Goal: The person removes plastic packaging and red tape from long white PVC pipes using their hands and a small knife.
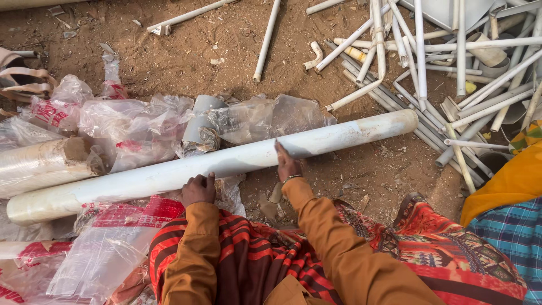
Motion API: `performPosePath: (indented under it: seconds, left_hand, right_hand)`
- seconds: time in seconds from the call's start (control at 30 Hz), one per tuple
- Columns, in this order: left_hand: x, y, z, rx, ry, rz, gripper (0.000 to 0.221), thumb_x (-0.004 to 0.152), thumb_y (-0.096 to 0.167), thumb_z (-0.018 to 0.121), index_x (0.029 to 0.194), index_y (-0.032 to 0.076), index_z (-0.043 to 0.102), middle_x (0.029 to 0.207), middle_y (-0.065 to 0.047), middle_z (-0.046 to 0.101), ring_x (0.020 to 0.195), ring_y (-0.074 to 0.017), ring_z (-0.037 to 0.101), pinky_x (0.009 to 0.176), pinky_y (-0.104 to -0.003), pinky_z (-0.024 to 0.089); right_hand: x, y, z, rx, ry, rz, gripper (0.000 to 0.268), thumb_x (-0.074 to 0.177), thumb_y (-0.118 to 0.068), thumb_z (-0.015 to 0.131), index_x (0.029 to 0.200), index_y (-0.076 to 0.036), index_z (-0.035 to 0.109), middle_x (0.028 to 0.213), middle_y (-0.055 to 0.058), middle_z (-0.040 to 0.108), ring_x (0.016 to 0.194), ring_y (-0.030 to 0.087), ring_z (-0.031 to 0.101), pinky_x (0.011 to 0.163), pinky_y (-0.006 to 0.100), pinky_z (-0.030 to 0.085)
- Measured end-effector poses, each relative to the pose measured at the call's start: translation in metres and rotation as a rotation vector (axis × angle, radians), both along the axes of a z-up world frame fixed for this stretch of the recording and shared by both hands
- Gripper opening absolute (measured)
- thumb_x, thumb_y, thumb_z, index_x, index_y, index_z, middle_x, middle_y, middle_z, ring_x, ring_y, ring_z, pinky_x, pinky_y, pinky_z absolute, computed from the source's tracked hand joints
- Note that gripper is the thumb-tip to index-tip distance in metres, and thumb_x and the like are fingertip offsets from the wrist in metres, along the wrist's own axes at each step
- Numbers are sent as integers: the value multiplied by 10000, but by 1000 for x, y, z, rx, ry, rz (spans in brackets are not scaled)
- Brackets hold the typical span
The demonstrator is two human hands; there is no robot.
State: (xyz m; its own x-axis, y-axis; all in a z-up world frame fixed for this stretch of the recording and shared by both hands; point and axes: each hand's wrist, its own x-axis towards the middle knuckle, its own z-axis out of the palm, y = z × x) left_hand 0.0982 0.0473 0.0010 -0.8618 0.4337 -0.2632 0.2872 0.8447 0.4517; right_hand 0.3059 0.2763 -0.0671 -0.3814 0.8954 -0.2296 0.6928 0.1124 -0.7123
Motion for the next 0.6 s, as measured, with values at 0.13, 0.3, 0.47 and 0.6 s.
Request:
performPosePath:
  seconds: [0.13,0.3,0.47,0.6]
  left_hand:
    - [-8,1,-1,1,141,66,724,796,516,732,1453,263,566,1602,-103,344,1509,-407,261,1207,-675,234]
    - [-24,12,-28,-127,17,56,870,813,502,742,1584,398,352,1718,-102,-16,1563,-444,-25,1178,-736,28]
    - [-55,-13,-63,-81,60,364,909,868,554,726,1625,335,273,1708,-140,-79,1552,-495,-20,1237,-650,86]
    - [-71,-11,-61,38,-114,634,1009,835,593,748,1628,310,191,1665,-220,-137,1522,-521,-15,1242,-595,136]
  right_hand:
    - [48,57,20,75,308,-380,522,1045,-238,450,1566,-272,416,1347,219,636,1081,370,720,843,465,623]
    - [-54,-61,-2,-29,-219,103,583,1074,-421,454,1626,-407,269,1249,221,691,1083,414,689,867,499,564]
    - [-44,-80,17,197,-251,408,550,1098,-378,440,1614,-381,249,1177,216,684,872,417,708,683,513,604]
    - [6,-3,51,19,-210,-285,491,1135,-308,369,1614,-377,286,1133,181,729,816,269,748,637,373,630]
